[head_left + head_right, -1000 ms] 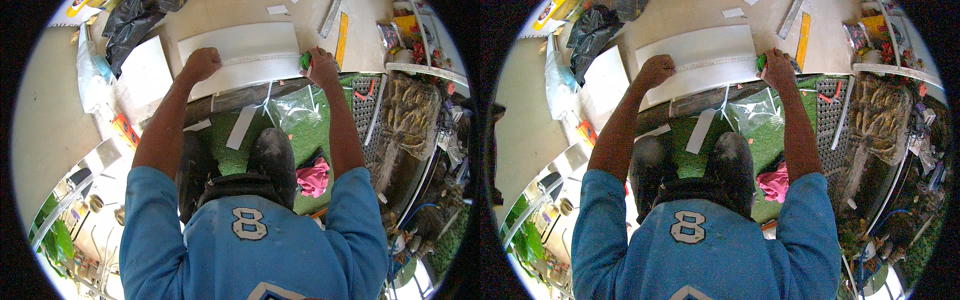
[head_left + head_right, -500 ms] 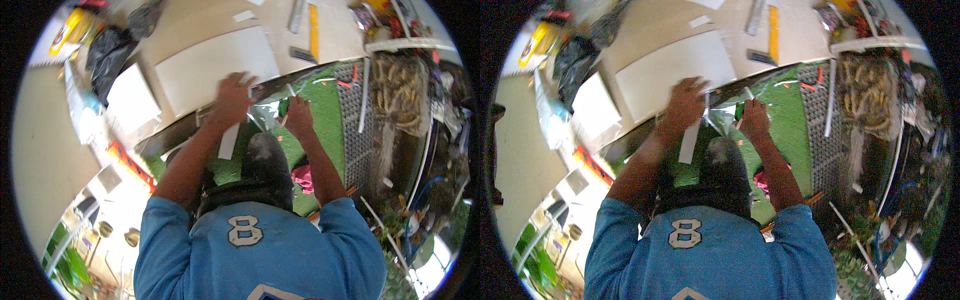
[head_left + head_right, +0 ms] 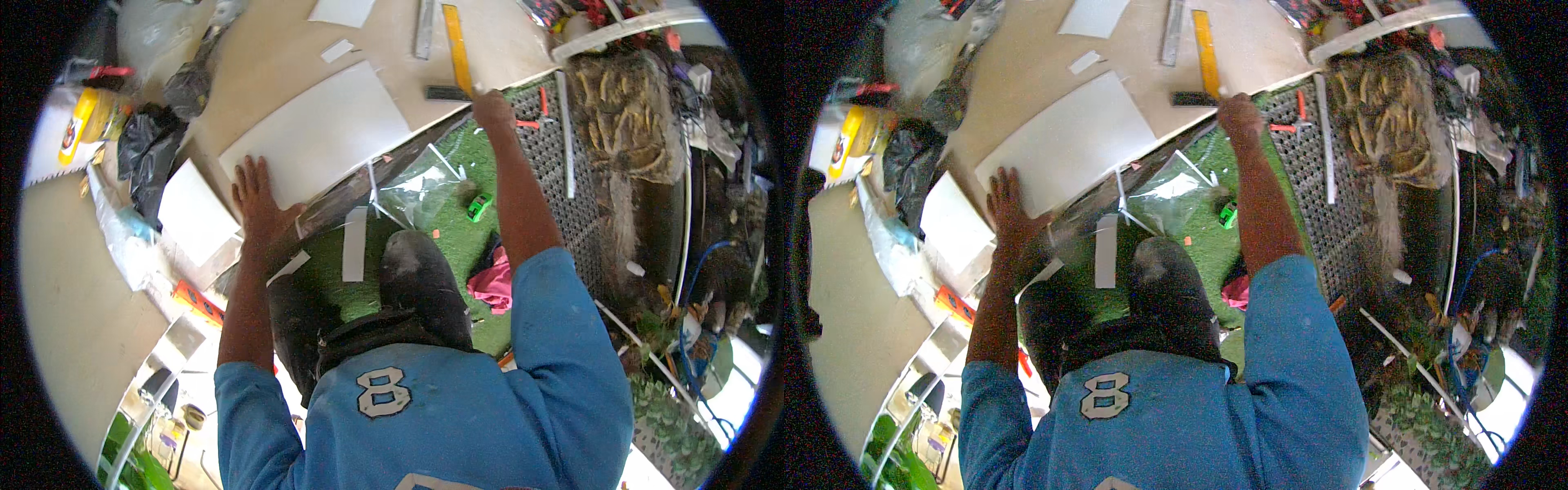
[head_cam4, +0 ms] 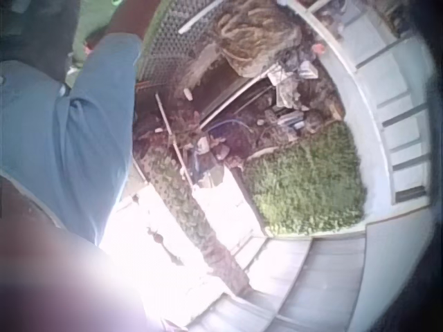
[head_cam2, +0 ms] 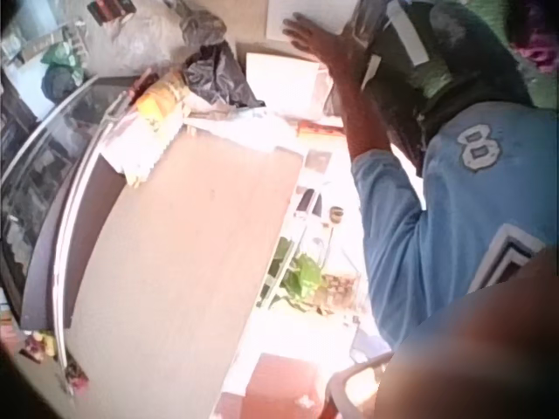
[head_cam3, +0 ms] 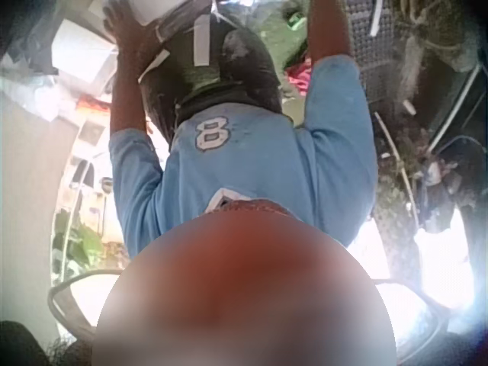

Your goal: The person measures and marks white rectangular panels with a tape measure, pencil, and ruler, then cuts them with an angle grinder. The person repeats the measure-mark-cut cycle on multiple panels and inspects the cut edges.

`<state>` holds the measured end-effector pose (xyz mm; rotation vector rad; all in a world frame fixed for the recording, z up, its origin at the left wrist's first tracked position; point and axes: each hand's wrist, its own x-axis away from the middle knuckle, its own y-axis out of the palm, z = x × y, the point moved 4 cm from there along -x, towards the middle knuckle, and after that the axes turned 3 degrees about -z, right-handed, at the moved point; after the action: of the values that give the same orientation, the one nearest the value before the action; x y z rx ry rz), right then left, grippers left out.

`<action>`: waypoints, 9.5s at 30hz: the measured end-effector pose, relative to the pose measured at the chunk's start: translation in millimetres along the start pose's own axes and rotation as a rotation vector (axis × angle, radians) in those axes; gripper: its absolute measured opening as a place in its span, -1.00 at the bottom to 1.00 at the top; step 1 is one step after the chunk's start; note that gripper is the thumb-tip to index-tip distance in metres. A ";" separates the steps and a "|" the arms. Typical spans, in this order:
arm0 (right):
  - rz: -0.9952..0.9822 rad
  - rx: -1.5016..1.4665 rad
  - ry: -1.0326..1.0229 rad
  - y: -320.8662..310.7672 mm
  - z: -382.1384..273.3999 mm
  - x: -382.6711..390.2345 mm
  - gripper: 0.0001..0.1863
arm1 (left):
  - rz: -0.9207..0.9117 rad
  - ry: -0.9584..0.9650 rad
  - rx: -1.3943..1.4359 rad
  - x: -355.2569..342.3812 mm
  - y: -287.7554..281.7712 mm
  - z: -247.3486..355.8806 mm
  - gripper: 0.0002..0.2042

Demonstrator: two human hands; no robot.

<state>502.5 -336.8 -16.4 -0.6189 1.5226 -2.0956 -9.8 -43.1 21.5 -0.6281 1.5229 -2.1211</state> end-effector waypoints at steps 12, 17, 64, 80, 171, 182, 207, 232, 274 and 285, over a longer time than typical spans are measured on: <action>0.083 -1.347 0.428 -13.9 38.0 55.2 -0.69 | -0.027 -0.014 0.015 -3.2 -2.2 16.0 0.13; 0.022 -1.451 0.353 -71.7 -7.0 163.2 -0.77 | 0.160 0.067 0.140 -21.4 -1.9 4.8 -0.18; -0.476 -1.977 0.310 -76.5 -326.9 247.7 -0.72 | 0.052 0.092 0.061 -69.2 32.1 7.7 -0.08; -0.535 -2.009 0.280 -68.6 -325.3 245.8 -0.72 | 0.057 0.103 0.055 -69.9 34.8 6.3 -0.05; -0.063 -0.574 0.030 -48.6 -156.6 57.5 -0.53 | 0.180 -0.874 0.686 -0.3 5.3 -35.8 -0.06; -0.015 -0.535 -0.350 -61.0 -197.0 9.3 -0.73 | 0.159 -0.642 1.586 21.6 -32.8 -69.1 -0.47; -0.573 -1.971 -0.147 -235.3 -594.9 -170.2 -0.61 | 0.418 -0.695 1.462 93.6 -86.9 -164.4 -0.58; -0.592 -0.808 -0.351 -269.6 -305.4 40.7 -0.33 | 0.523 -0.943 1.595 -88.8 -31.0 -162.5 -0.56; -0.797 -0.762 -0.320 -184.2 -288.4 35.7 -0.36 | 0.605 -0.966 1.602 -99.5 -22.5 -160.0 -0.52; -0.816 -0.755 -0.307 -181.2 -288.9 36.7 -0.32 | 0.518 -1.013 1.576 -97.5 -18.6 -163.4 -0.38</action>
<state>277.8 -95.8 78.7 -2.0065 2.0666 -1.6790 -32.2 142.7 -17.3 -0.4178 -0.5615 -1.4687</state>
